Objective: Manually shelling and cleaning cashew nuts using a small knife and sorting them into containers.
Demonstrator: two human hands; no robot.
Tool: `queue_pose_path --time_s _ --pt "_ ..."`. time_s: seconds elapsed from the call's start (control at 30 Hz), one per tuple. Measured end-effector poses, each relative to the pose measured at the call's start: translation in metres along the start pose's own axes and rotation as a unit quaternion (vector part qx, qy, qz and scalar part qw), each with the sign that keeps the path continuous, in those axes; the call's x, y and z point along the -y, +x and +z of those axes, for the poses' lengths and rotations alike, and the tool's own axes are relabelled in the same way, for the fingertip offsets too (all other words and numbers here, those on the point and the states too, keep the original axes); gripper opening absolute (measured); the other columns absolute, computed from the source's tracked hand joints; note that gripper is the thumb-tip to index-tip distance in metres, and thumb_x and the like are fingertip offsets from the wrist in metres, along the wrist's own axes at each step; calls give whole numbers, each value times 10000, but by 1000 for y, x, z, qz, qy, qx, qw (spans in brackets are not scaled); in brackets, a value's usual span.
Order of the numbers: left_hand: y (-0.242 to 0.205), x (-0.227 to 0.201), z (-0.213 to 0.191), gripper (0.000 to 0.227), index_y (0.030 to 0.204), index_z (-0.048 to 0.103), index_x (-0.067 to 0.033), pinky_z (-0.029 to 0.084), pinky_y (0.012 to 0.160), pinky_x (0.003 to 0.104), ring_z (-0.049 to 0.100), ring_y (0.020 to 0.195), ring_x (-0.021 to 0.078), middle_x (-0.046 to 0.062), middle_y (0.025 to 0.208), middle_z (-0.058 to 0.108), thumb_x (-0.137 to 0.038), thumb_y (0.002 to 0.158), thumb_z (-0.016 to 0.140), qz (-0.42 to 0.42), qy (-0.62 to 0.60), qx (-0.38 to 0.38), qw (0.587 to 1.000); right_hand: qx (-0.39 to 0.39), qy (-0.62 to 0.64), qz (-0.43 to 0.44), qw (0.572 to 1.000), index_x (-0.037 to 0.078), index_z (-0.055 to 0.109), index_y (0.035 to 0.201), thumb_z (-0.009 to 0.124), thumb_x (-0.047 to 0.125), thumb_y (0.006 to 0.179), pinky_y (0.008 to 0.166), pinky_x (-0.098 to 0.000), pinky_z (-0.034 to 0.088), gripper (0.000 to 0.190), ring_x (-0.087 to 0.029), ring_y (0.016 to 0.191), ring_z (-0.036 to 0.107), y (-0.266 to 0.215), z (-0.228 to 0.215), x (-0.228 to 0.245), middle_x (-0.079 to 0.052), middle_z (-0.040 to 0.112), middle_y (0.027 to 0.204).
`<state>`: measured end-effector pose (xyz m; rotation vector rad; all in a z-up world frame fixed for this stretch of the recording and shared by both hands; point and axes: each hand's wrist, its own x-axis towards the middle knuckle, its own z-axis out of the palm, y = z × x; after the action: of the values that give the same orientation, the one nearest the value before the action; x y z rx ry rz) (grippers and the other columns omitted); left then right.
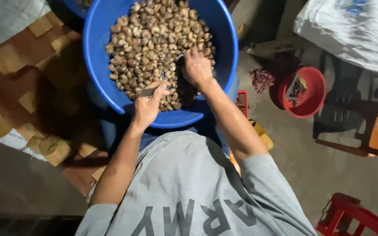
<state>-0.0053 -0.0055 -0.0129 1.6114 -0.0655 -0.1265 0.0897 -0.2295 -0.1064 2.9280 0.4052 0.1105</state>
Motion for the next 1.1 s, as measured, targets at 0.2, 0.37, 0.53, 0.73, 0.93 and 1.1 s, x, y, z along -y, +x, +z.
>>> queue_pose_path --time_s 0.2,0.37,0.53,0.73,0.93,1.1 --pt "1 0 2 254 1160 744 -22 640 762 421 757 917 346 267 968 753 -193 1085 572 19 -29 -28 999 137 380 174 898 278 671 1100 614 314 926 770 -504 623 187 -361 911 761 2 -2 3 -111 750 931" --pt "0 -5 2 262 1194 712 23 636 790 427 752 949 355 279 1068 742 -166 1098 558 33 -29 -34 998 118 794 263 535 16 617 1180 624 183 997 580 -352 681 248 -203 689 733 -36 -71 30 -153 692 915" --pt "2 -14 0 273 1197 701 25 621 830 413 731 1023 372 268 1122 736 -189 1104 558 34 -33 -21 999 95 848 237 465 -78 528 1359 565 -1 956 641 -257 671 412 -195 798 746 -68 -104 42 -147 634 1038" --pt "5 -17 2 215 1147 740 -4 588 880 506 695 1105 426 257 1156 732 -155 1077 605 97 -1 47 994 97 876 241 407 -67 514 1416 594 -27 988 858 -394 667 437 -278 967 762 -80 -100 44 -163 684 1133" --pt "6 -20 3 189 1117 744 -1 566 911 513 699 1110 405 236 1166 730 -136 1068 621 113 7 45 993 88 881 203 418 -62 534 1385 619 3 1002 775 -394 680 398 -286 845 780 -82 -92 46 -244 718 1005" --pt "4 -29 2 189 1135 744 -5 552 930 524 681 1149 400 237 1180 730 -137 1069 626 106 -15 37 994 81 889 173 415 -59 512 1400 619 13 1016 711 -336 689 405 -235 782 778 -82 -89 47 -232 730 930"
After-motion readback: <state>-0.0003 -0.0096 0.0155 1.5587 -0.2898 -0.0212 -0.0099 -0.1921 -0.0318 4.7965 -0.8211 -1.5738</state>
